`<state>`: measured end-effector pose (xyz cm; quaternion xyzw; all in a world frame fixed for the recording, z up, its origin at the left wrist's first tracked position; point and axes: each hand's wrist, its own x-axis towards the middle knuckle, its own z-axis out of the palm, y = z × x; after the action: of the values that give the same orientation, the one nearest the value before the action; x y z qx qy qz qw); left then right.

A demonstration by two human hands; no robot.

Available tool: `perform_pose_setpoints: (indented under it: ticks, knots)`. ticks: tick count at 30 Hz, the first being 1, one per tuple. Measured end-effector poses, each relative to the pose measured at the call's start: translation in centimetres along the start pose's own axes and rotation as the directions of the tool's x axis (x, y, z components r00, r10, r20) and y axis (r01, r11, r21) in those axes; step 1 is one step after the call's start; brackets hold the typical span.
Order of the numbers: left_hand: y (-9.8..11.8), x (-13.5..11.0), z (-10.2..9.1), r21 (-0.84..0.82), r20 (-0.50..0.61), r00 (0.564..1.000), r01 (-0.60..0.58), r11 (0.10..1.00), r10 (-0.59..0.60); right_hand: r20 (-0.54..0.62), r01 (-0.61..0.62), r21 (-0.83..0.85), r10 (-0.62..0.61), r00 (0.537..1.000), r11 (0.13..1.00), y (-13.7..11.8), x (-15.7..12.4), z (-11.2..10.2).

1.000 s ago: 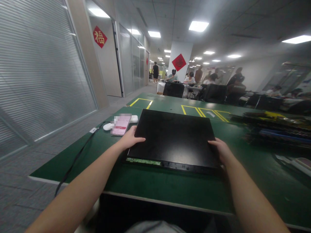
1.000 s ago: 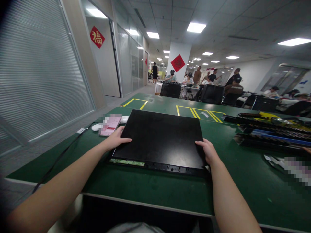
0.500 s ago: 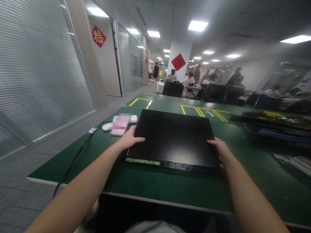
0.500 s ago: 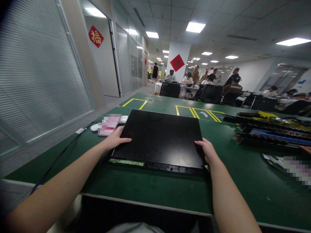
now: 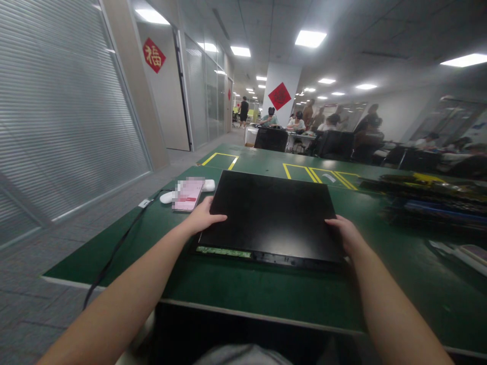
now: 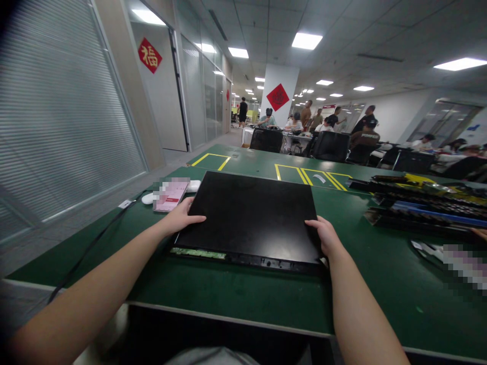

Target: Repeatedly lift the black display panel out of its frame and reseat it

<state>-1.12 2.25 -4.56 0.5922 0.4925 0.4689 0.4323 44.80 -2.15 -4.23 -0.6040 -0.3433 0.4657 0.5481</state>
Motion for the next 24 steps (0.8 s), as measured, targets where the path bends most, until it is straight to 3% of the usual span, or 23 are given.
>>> perform_pose_setpoints:
  ticks: [13,24]
  knots:
    - [0.03,-0.03,-0.05,0.043,0.006,1.0,-0.012,0.999,0.012,-0.031,0.019,-0.058,-0.021,0.999,0.998,-0.17,-0.24,0.23]
    - [0.3,-0.06,0.08,0.15,0.026,0.997,-0.074,0.986,0.071,-0.033,-0.035,-0.019,0.034,0.999,0.999,-0.63,-0.91,0.85]
